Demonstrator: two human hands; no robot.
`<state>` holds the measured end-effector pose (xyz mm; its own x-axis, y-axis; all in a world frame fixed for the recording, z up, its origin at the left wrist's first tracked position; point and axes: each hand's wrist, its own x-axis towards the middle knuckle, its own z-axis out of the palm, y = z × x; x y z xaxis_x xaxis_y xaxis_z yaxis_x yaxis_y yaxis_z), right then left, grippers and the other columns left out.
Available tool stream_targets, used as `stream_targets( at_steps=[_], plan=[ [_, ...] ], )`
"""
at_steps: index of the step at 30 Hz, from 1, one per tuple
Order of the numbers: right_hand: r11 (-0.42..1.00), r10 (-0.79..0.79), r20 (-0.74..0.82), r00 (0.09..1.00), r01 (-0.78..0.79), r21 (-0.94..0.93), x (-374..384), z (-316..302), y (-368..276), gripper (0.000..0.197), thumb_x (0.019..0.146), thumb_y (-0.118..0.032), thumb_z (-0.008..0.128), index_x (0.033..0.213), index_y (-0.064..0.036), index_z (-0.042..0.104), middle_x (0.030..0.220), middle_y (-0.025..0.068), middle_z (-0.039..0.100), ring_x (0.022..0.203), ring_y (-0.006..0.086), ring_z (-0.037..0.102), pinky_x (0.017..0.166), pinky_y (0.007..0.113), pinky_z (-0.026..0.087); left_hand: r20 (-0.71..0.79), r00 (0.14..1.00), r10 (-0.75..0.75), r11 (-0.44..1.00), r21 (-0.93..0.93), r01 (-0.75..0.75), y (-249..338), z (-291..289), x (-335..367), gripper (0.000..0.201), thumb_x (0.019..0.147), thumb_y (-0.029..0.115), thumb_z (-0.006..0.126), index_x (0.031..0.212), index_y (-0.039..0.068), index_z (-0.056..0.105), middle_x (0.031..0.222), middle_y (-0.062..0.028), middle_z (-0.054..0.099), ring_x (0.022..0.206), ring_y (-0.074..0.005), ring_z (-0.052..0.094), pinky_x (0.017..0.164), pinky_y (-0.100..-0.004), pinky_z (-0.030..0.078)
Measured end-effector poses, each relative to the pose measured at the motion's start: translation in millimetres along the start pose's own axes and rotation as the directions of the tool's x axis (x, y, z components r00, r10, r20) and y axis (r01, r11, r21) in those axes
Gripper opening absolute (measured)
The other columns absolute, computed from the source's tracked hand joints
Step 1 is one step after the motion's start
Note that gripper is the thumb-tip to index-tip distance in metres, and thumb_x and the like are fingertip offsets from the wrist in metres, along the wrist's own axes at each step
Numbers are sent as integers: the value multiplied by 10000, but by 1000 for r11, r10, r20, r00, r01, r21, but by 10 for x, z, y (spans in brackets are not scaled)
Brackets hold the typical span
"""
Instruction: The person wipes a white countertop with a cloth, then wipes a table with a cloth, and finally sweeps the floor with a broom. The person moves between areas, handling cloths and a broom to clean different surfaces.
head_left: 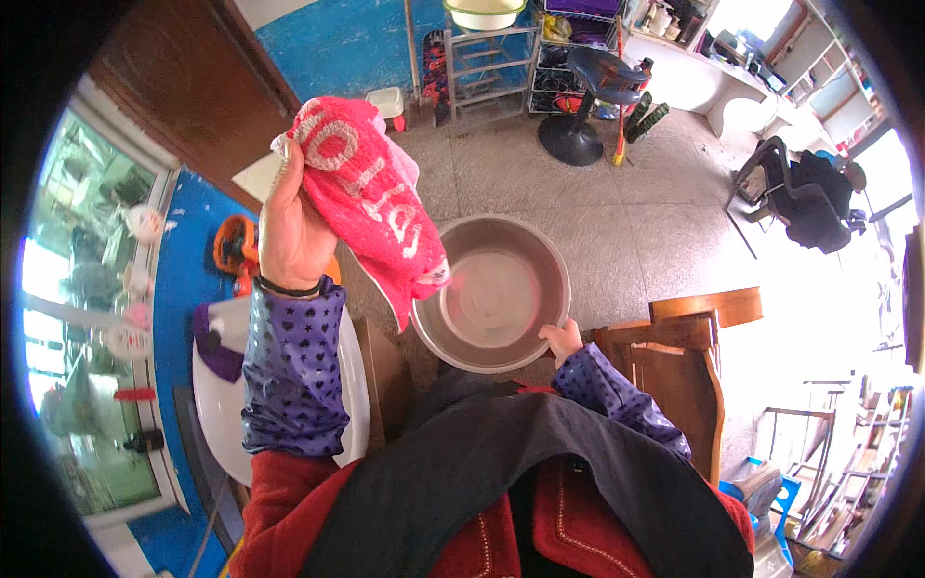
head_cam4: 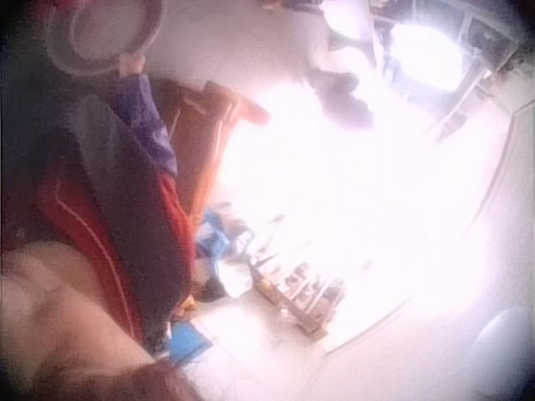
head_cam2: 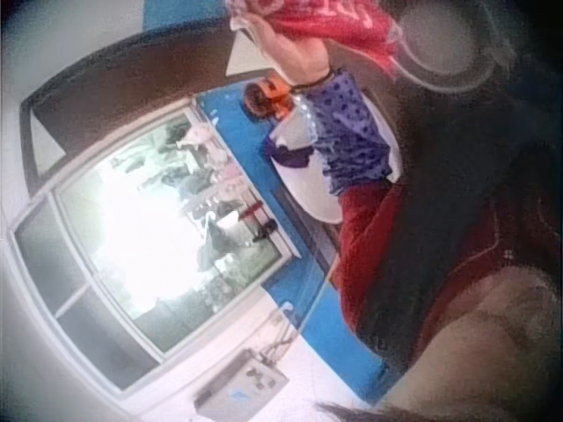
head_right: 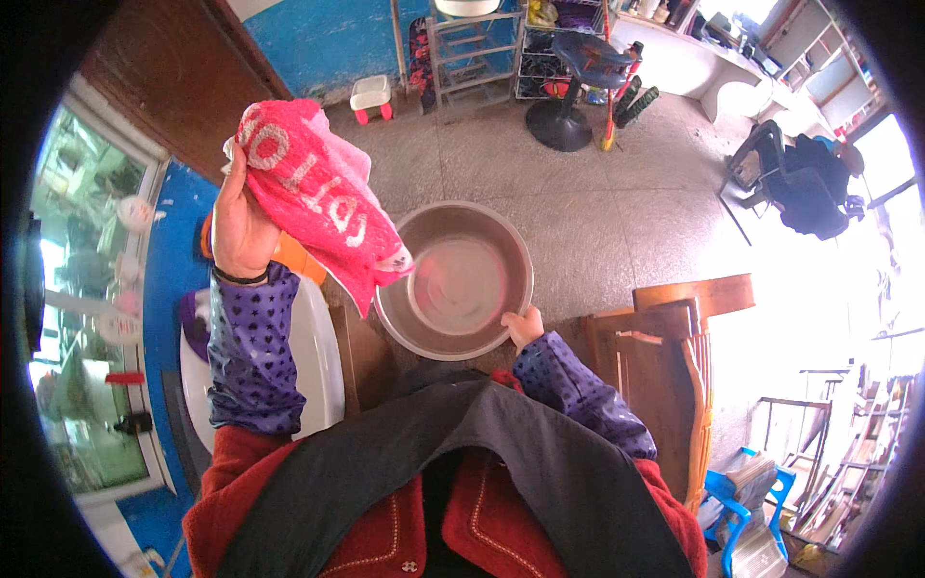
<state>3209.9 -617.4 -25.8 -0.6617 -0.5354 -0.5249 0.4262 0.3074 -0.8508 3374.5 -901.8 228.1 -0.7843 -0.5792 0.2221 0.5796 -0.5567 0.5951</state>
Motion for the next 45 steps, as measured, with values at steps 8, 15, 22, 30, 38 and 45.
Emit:
stream_targets(
  at_steps=[8,15,22,30,38,45],
  plan=[
    [977,204,-8,979,-203,62,1458,633,-807,338,662,35,539,988,105,482,886,192,574,726,303,610,584,429,530,-40,994,-100,994,31,101,266,-950,1541,466,917,345,413,1302,91,352,1295,-93,440,1174,-237,441,977,-444,375],
    [956,286,-89,954,-278,88,2466,1139,-1526,397,689,28,518,1059,132,421,919,243,557,773,353,619,593,469,562,-72,993,-88,995,47,91,611,-1518,2712,535,908,428,383,1326,100,323,1319,-77,416,1195,-234,417,1004,-414,345],
    [965,263,-75,962,-261,39,3740,1124,-1675,355,721,14,514,1049,127,438,930,233,561,798,353,617,609,451,566,-146,967,207,974,119,-191,857,-2054,3198,454,912,251,447,1324,95,338,1317,-74,424,1181,-225,435,996,-405,355],
    [917,365,-169,916,-322,235,6345,1180,-2495,312,726,-3,538,1019,99,504,913,200,586,742,328,623,589,405,557,-670,708,224,897,426,120,389,-2978,3373,402,926,157,431,1312,84,346,1298,-85,427,1158,-217,451,925,-362,428],
    [941,273,-241,931,-207,266,9201,1738,-3186,240,765,-65,548,977,47,539,865,198,600,611,286,602,519,370,545,-916,393,86,994,106,29,-358,-3290,3517,355,923,142,429,1274,133,371,1248,-108,457,1116,-267,482,896,-487,434],
    [807,300,-50,953,-225,546,10819,1997,-3233,238,808,-30,499,1037,35,509,961,226,553,831,369,572,663,454,550,-975,78,206,977,209,31,-541,-3106,3707,312,929,115,410,1239,73,410,1183,-87,510,1057,-231,522,897,-402,450]
  ],
)
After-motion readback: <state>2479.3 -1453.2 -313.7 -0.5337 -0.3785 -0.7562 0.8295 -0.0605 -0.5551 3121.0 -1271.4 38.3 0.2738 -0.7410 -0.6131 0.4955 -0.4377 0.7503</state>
